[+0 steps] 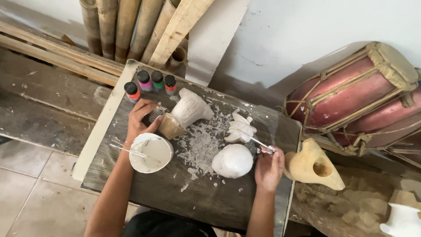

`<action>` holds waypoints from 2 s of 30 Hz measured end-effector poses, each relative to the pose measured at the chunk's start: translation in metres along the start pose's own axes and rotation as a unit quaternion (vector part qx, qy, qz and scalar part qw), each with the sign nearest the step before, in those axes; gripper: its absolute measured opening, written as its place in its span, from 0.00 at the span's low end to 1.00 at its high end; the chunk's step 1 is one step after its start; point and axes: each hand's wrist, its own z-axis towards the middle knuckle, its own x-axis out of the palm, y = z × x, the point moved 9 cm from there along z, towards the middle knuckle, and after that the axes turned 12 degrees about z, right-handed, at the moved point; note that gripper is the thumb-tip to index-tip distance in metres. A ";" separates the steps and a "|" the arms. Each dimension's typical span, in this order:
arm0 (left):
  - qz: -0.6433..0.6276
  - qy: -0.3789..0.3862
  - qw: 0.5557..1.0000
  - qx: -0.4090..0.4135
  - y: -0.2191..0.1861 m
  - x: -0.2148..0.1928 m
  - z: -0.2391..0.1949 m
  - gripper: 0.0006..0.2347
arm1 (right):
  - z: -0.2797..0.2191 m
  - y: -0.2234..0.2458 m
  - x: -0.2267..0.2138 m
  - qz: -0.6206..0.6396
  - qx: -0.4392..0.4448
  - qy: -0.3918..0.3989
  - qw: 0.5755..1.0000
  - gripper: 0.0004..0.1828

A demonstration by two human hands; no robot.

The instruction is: Applying white paste to a figurine using a small applicator stick

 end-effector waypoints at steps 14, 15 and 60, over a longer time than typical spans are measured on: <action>-0.017 -0.001 0.999 -0.032 0.014 0.003 -0.004 0.08 | 0.007 0.000 0.016 0.012 0.038 0.020 0.999 0.13; -0.021 -0.006 0.999 -0.034 0.017 0.002 -0.005 0.09 | 0.008 -0.001 0.016 0.007 0.045 0.022 0.999 0.13; 0.010 0.057 0.998 -0.022 0.029 0.008 0.000 0.12 | 0.019 -0.008 0.020 -0.043 0.032 0.041 0.998 0.09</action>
